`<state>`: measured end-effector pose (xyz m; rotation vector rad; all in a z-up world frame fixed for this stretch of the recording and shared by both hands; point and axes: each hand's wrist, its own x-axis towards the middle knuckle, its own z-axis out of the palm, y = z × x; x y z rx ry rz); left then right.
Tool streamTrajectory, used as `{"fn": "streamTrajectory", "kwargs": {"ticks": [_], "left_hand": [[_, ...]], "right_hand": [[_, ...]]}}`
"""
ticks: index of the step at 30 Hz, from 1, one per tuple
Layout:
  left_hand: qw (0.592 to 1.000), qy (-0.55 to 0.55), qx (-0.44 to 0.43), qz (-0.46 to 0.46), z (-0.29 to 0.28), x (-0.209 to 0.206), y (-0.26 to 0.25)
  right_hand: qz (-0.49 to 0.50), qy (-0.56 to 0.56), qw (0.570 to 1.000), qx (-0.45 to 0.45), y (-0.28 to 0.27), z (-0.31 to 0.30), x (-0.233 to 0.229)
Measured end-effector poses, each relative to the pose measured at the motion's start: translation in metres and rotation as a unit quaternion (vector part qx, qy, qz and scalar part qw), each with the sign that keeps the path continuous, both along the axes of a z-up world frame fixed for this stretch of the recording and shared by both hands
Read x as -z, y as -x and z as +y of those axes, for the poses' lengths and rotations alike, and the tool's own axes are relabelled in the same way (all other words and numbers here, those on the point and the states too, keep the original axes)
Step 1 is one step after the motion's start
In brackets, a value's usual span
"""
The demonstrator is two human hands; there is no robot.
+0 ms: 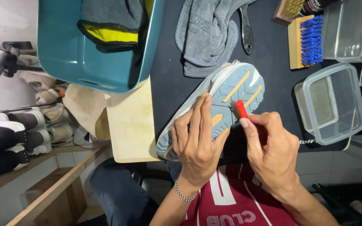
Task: The person cleans the sole of a sneaker using a red brush, scrubbing the treads and grooves. After brushing, they wipe the sole with a gray cloth to remove residue and dry the surface.
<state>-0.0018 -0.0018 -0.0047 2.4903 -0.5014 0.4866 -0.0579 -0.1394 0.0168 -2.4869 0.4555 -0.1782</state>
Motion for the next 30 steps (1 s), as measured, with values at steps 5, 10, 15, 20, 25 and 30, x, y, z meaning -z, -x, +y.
{"fn": "streamTrajectory", "kwargs": {"ticks": [5,10,15,20,25,30], "left_hand": [[1.000,-0.021,-0.007,-0.001,-0.001,-0.002,-0.002],[0.999,0.012,-0.014,0.030,0.003,-0.003,-0.011],[0.997,-0.010,0.030,0.064,0.014,-0.005,-0.012],[0.948,0.301,0.028,0.095,0.025,-0.009,-0.003],[0.876,0.481,-0.022,0.040,0.016,0.004,-0.002],[0.925,0.379,-0.024,-0.019,0.012,0.007,0.005]], "right_hand": [[-0.018,0.021,0.999,-0.041,0.017,-0.008,0.012],[0.114,-0.027,0.991,-0.059,0.066,-0.026,0.034],[0.018,-0.157,0.976,0.147,0.079,-0.053,0.038],[-0.133,-0.224,0.947,0.188,0.063,-0.066,0.019],[-0.129,-0.249,0.942,0.186,0.049,-0.066,0.017],[-0.133,-0.275,0.943,0.129,0.045,-0.066,0.023]]}}
